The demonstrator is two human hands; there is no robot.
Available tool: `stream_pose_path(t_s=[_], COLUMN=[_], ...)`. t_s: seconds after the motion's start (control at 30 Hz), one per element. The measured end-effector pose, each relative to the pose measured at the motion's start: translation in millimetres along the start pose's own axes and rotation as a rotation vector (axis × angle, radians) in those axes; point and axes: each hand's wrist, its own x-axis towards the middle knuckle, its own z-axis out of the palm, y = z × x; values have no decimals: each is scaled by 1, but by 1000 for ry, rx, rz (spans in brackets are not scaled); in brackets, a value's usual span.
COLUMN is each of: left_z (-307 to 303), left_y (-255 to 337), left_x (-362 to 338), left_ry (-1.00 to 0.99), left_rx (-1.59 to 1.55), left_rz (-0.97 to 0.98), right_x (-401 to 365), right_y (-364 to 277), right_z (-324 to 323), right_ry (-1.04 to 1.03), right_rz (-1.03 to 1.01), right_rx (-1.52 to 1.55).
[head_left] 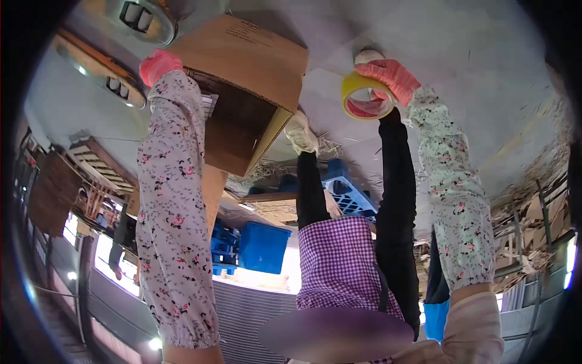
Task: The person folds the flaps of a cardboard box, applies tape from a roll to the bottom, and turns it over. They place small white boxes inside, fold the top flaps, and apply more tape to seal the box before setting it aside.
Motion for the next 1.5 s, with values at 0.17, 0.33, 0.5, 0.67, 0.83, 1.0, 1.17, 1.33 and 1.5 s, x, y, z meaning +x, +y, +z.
stream_pose_path(t_s=[0.17,0.33,0.5,0.67,0.83,1.0,1.17,1.33,1.5], left_z=[8,-11,-49,-108,-75,-36,-52,-51,-98], left_y=[-10,7,8,4,45,72,96,123,167], left_x=[24,19,-10,-115,-202,-183,-165,-107,-115], left_ry=[64,-133,-183,159,-16,-173,-71,5,-81], left_rx=[628,714,440,126,483,582,776,696,482], left_rz=[454,516,488,1344,2133,2319,2403,2296,2144], right_x=[3,29,40,58,38,57,60,35,14], right_y=[51,139,132,149,133,149,135,96,25], right_z=[27,83,146,146,153,147,139,104,18], right_ry=[33,46,162,187,259,260,268,412,161], right_rz=[-152,-430,-77,-171,-563,-765,-339,-514,-940], right_rx=[43,48,535,533,-89,-446,474,415,82])
